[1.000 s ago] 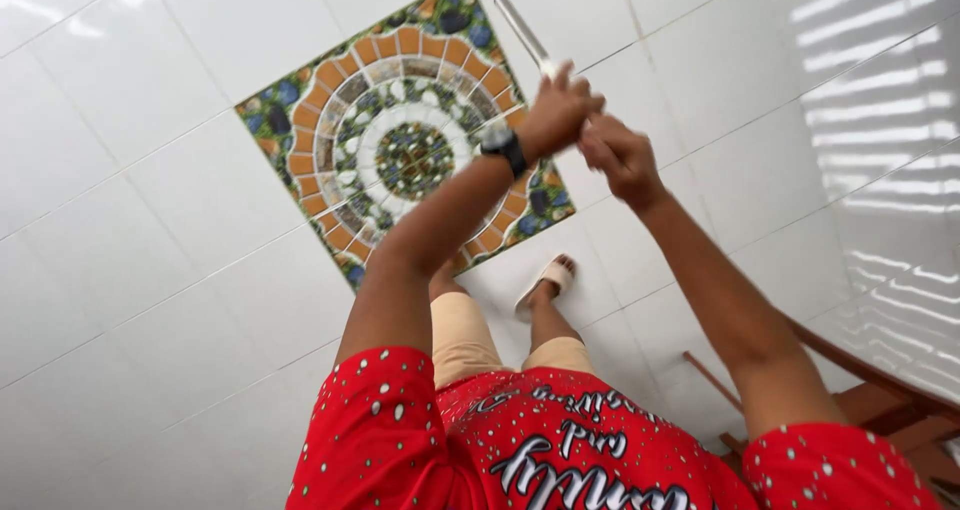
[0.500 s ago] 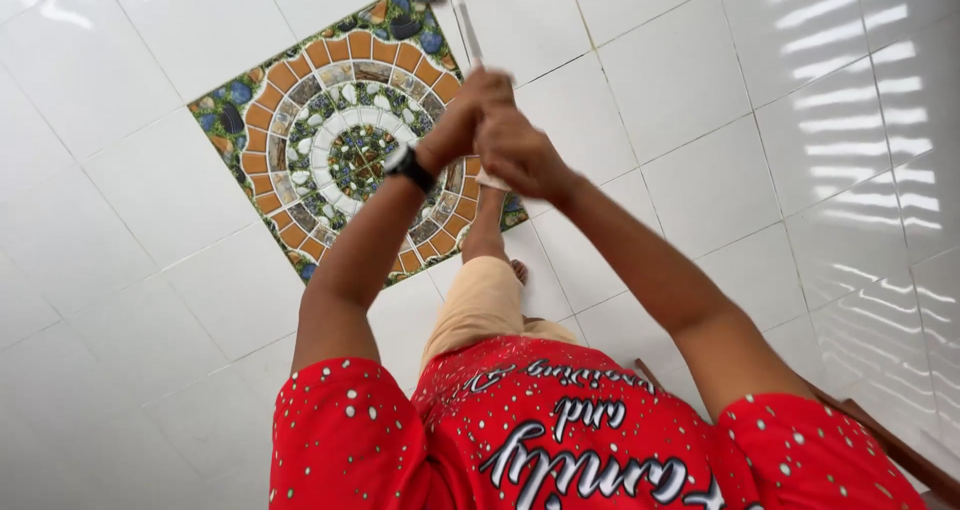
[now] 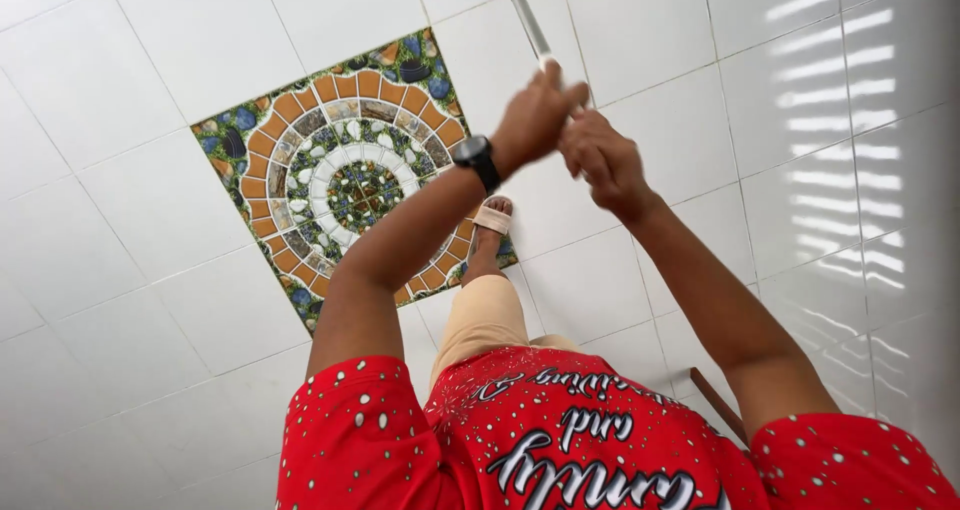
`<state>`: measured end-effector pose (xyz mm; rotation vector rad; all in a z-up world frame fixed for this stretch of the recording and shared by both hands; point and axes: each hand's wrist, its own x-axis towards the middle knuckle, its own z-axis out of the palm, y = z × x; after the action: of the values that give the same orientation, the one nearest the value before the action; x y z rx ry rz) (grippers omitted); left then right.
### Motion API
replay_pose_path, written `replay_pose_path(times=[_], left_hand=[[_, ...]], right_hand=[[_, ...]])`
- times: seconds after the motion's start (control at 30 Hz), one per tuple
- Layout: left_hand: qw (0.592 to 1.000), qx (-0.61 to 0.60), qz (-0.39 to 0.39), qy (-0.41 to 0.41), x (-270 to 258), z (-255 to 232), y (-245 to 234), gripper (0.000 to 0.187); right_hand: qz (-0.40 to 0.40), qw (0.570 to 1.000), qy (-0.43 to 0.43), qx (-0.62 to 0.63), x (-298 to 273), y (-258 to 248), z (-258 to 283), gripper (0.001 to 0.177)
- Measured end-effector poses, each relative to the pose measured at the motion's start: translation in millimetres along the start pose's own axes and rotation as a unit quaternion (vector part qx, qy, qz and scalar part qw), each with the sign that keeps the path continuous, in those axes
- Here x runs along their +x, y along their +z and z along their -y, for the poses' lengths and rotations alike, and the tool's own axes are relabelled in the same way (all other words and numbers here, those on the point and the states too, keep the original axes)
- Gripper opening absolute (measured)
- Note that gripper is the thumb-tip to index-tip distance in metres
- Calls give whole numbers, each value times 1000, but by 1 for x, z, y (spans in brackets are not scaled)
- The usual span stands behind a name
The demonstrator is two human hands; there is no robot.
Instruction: The person mops a tiled floor using a spin mop. They move the mop back and forth across the white tiles and a central decorative mosaic tile, covering the area systematically.
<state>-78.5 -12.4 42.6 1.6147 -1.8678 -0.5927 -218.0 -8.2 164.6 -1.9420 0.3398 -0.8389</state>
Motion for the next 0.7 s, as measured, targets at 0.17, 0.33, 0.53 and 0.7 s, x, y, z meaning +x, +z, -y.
replay_pose_path(times=[0.17,0.33,0.53,0.7], left_hand=[[998,46,-40,32,31,14,25,34],[994,-78,42,-64,67,104,-25,10],[992,-81,33,-87,63,139,-26,19],[997,48,-18,52,61,70,12,13]], right_hand=[[-61,997,33,22,11,-19,-26,57],[11,998,-39,-38,68,20,-131,42],[64,990,-79,-97,79,38,-178,42],[19,998,-9,-56,23,-9,-90,42]])
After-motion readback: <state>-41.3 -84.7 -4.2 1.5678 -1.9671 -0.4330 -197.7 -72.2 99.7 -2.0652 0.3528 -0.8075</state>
